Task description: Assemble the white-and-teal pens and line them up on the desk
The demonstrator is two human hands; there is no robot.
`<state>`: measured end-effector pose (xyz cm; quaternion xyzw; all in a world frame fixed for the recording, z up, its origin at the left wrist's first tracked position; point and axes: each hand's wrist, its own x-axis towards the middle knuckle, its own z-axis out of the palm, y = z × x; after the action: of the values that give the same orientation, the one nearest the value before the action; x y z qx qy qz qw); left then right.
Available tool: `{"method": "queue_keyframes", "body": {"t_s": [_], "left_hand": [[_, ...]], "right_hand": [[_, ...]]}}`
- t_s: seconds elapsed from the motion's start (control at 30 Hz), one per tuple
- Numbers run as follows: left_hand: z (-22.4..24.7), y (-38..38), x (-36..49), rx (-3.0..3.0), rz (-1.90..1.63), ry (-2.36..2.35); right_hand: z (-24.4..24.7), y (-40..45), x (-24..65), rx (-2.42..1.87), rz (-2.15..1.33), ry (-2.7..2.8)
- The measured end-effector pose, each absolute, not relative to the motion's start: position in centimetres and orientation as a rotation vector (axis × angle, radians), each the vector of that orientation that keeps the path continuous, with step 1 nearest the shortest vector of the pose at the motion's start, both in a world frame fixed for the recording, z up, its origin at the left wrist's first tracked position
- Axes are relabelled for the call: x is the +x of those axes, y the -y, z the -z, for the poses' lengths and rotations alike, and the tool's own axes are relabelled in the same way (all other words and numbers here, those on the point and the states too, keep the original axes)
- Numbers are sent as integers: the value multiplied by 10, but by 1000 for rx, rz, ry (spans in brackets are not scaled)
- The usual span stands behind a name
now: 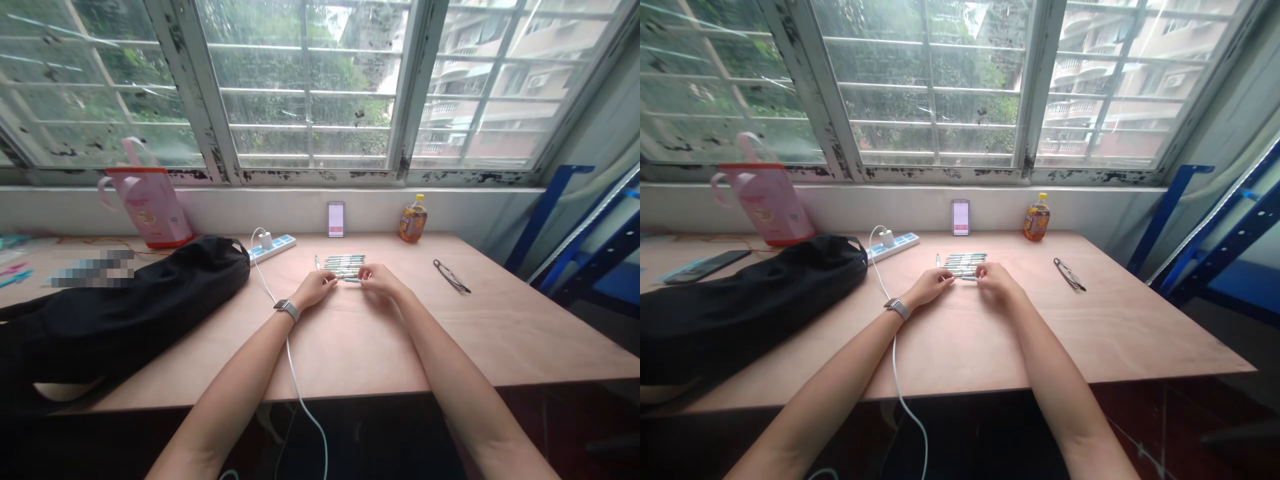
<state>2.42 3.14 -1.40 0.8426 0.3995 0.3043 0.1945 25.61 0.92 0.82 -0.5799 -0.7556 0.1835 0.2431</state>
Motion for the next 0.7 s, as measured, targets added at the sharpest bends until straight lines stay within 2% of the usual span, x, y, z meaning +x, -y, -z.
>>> {"method": "queue_keyframes", "body": {"t_s": [0.7], "left_hand": [[13, -31, 24, 2358, -845, -1111]], "right_hand": [[-8, -8, 255, -1540, -534, 2032]]}}
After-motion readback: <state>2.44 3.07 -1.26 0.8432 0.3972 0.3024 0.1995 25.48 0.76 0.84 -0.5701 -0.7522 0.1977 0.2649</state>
